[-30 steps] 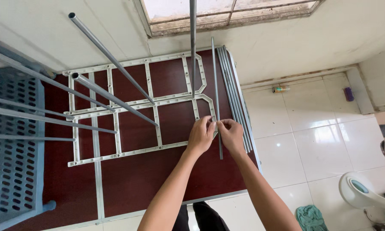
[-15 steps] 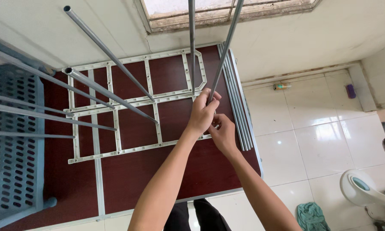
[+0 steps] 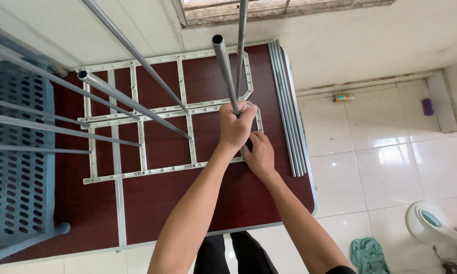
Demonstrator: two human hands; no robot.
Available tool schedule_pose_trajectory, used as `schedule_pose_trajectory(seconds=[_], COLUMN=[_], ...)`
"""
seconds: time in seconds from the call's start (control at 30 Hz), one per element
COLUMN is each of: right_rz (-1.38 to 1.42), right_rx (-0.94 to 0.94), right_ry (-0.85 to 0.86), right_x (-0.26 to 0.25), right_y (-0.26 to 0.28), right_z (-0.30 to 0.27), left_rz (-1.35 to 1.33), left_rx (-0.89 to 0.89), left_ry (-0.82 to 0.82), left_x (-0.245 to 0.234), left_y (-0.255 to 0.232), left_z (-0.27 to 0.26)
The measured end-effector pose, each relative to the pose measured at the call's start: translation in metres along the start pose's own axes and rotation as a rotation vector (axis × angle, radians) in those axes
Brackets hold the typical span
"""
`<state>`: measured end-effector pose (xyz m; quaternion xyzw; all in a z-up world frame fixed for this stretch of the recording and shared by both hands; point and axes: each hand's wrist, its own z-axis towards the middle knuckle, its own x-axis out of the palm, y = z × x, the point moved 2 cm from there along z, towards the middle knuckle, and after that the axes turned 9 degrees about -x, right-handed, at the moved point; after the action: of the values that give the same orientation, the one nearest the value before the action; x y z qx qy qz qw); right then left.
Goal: The person assembles a storage shelf by inserting metal poles into a white plastic frame laid on a table, then attaching a second frame to the top of the poles. The person handles poles and frames by hand without using tools.
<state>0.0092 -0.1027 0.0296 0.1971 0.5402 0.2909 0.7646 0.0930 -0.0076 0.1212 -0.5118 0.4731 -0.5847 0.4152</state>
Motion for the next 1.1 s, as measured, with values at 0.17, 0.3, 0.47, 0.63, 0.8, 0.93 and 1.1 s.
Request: schedule_pose_trajectory(seconds=[0.17,0.3,0.47,0.63,0.8,0.93,1.1], right_rz=[-0.087,-0.092,-0.103,-0.094,-0.078,-0.113,-0.096], right_rx=[-0.047,-0.041,-0.035,-0.009,-0.027,-0.012,-0.059], right_ry=[-0.004,0.002,-0.004,0.014,0.008,0.100,0.064], right_x=[0.004,0.004,0.002,0.000,0.000,0.001,0.003], right_y=[0.001,-0.001,0.001,0.003,0.001,-0.009,-0.016], right_z=[-0.002,-0.002,0.002,0.004,0.004,0.003,0.002], left_rz=[0.020,0.021,0.011,-0.003,0.108,0.107,0.061], left_rx=[0.019,0.012,0.022,0.026,0.096,0.135,0.137], left_ry=[0.029,0.048,0.058,0.071,0.051,0.051,0.041], left_x=[-0.001,-0.001,-0.006,-0.012,-0.012,-0.002,0.005], left_y=[0.005,0.009,0.009,0.010,0.009,0.012,0.022], left_z=[0.001,0.001,-0.002,-0.003,-0.003,-0.004,-0.004])
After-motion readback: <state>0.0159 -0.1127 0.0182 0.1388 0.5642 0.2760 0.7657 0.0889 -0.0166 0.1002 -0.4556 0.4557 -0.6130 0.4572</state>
